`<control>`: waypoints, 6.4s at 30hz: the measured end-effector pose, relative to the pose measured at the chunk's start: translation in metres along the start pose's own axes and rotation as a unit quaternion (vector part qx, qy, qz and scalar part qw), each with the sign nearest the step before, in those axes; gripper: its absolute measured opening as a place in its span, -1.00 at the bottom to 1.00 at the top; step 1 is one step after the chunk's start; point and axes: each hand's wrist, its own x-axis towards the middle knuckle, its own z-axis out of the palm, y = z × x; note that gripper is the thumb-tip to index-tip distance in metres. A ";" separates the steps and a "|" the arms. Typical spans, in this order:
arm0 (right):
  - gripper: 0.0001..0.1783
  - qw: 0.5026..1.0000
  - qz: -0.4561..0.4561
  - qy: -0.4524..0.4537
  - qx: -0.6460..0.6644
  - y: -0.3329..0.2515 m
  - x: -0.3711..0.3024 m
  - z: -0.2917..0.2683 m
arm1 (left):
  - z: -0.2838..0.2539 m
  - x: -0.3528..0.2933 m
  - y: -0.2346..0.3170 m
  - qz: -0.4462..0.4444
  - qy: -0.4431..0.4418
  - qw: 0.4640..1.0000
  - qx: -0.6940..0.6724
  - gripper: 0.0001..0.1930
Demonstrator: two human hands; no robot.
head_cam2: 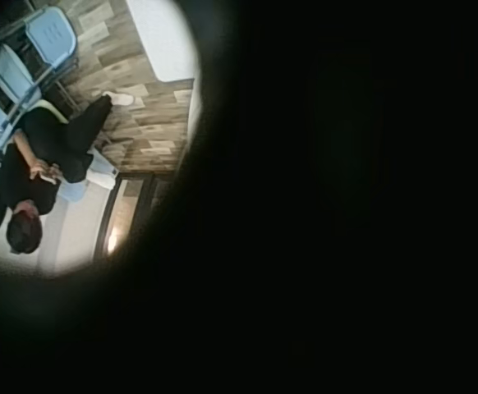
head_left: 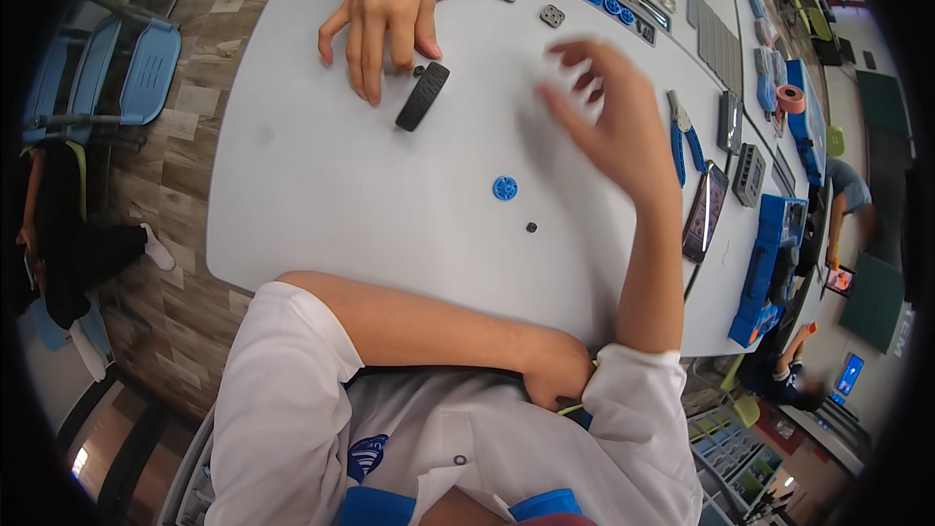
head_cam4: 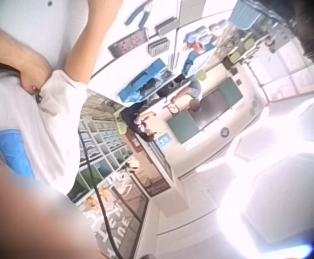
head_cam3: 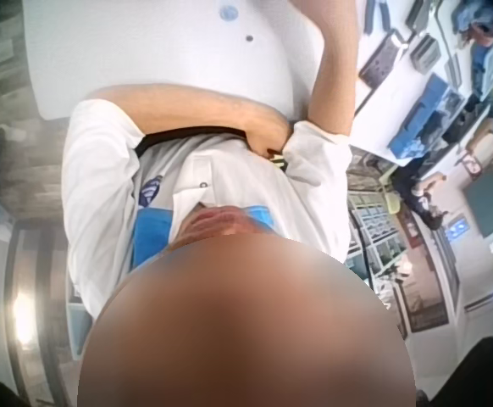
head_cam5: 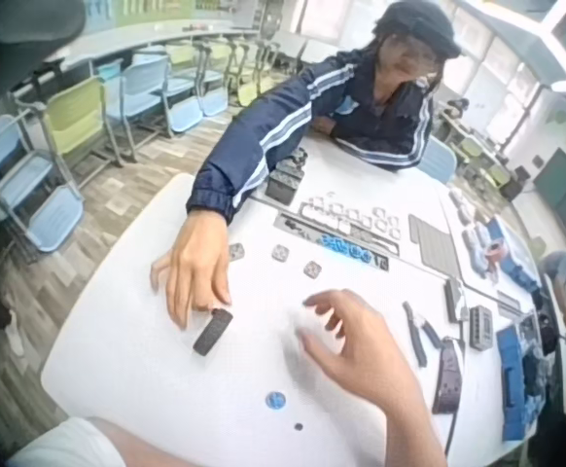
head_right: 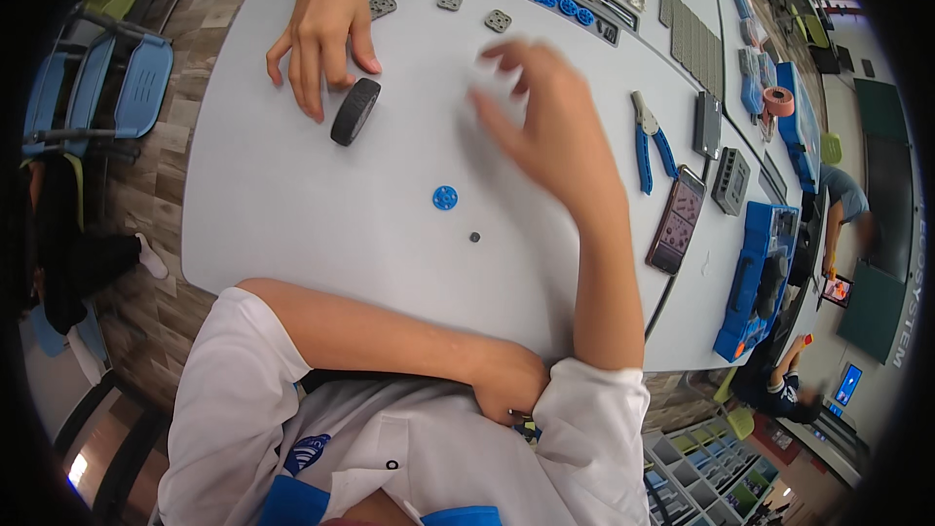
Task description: The person assembles small mechanical components on a white table, using pliers to manipulate blue plastic pieces and attaching them to a gray perforated beam. They handle wheels, connectors, and other small parts, organizing them on the table while building a structure.
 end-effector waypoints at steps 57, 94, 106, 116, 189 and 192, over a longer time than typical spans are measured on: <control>-0.81 0.994 -0.096 -0.044 -0.026 -0.054 0.056 0.097 | -0.002 0.001 0.001 -0.077 -0.104 0.990 0.052 -0.73; -0.41 0.904 0.255 0.155 -0.306 0.113 -0.090 -0.040 | -0.245 -0.057 0.014 -0.016 0.655 0.717 -0.237 -0.49; -0.67 0.979 0.123 0.161 0.023 0.004 -0.069 0.009 | -0.231 -0.063 -0.004 -0.069 0.652 0.755 -0.005 -0.41; -0.65 0.972 0.105 0.207 -0.042 0.010 -0.068 0.009 | -0.230 -0.066 -0.003 -0.108 0.582 0.791 0.158 -0.59; -0.58 0.926 0.057 0.284 -0.242 0.045 -0.063 0.018 | -0.265 -0.077 0.028 -0.222 0.505 0.825 0.127 -0.57; -0.57 0.918 0.048 0.289 -0.268 0.046 -0.063 0.017 | -0.264 -0.076 0.027 -0.220 0.512 0.819 0.138 -0.58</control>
